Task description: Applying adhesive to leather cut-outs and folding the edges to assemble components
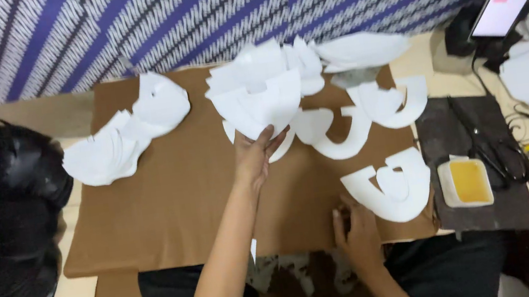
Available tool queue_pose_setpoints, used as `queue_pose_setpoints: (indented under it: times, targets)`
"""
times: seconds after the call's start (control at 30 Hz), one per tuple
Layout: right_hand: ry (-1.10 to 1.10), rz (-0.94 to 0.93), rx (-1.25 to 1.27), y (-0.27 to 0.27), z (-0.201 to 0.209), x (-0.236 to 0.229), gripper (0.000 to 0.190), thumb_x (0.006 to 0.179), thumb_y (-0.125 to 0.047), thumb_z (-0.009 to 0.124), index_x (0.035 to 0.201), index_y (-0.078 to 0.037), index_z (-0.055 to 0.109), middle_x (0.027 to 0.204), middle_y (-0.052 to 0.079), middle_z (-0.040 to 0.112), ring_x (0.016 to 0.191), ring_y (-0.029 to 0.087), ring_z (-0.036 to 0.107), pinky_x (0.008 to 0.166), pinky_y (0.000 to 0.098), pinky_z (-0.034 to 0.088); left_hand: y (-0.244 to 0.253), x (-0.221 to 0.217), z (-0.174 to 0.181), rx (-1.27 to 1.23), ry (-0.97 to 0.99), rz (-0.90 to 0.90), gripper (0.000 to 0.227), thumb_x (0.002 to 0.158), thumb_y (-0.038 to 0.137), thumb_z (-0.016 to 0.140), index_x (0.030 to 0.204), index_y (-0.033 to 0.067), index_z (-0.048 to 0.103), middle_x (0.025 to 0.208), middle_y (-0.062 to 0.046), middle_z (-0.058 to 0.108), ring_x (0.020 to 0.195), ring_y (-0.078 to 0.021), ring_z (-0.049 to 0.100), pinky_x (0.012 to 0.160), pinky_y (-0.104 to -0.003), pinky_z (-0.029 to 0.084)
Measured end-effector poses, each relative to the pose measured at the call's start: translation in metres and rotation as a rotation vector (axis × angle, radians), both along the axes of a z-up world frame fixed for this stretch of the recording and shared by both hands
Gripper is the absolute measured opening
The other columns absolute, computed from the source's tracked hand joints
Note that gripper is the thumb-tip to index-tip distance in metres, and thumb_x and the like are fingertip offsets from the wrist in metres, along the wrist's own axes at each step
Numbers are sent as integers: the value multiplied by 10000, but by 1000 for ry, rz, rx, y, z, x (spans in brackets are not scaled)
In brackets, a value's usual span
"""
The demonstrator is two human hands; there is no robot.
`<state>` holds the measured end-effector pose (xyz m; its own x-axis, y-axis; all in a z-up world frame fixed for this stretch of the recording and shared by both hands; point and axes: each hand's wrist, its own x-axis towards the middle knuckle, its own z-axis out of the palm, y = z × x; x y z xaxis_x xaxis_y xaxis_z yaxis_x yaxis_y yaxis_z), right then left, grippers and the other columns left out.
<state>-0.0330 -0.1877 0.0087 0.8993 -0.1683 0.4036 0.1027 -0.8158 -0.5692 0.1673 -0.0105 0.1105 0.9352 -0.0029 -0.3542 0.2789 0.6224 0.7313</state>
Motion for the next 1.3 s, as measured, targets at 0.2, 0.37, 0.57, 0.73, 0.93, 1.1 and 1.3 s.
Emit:
queue_pose_setpoints:
  times: [0.2,0.37,0.57,0.73,0.93,1.1,1.3]
  targets:
    - [-38,-29,-55,1,-1,9,356,983,-236,592,1254,-8,631,1107,116,689,978,284,640,948,414,491,0,101,-11,210,202,-127,1025,893,256,707,1587,49,-17,1385,-282,628,914,-264,776,428,-223,452]
    - [-121,-48,-111,6,14,10,313,985,-211,607,1221,-8,636,1125,120,689,981,297,639,934,401,508,11,54,-62,1173,-152,1,158,792,263,678,708,137,632,685,-14,612,740,-186,602,760,-349,498]
    - [-71,-68,-146,8,19,10,264,997,-244,633,1166,-42,627,1035,100,646,938,281,637,872,376,516,20,-8,-72,1646,-497,-108,516,823,382,796,1241,111,662,1238,-109,545,1182,-342,501,971,-496,417]
    - [21,-55,-41,12,38,12,198,1015,-192,629,1132,-33,616,928,87,636,886,290,660,812,382,500,23,-2,-56,1737,-451,-259,668,803,439,825,1319,78,602,1381,-145,501,1341,-343,405,1028,-500,372]
    - [101,24,-20,22,68,57,375,964,-240,658,1258,-20,583,970,153,664,990,372,629,878,490,453,18,23,-58,1751,-551,-505,741,791,564,773,1355,118,594,1380,-101,582,1385,-300,442,1059,-537,327]
    - [151,218,52,38,56,101,453,936,-160,665,1313,60,543,1110,283,623,1096,466,596,966,545,464,20,44,-79,1897,-527,-639,850,743,641,737,1420,166,542,1332,-69,575,1307,-266,503,1047,-522,316]
    - [285,277,-128,30,25,142,586,1019,-181,512,1570,-98,331,1446,191,533,1392,351,467,1108,529,372,36,28,-56,1952,-502,-668,797,728,647,715,1312,113,621,1257,-119,600,1254,-302,519,1002,-533,318]
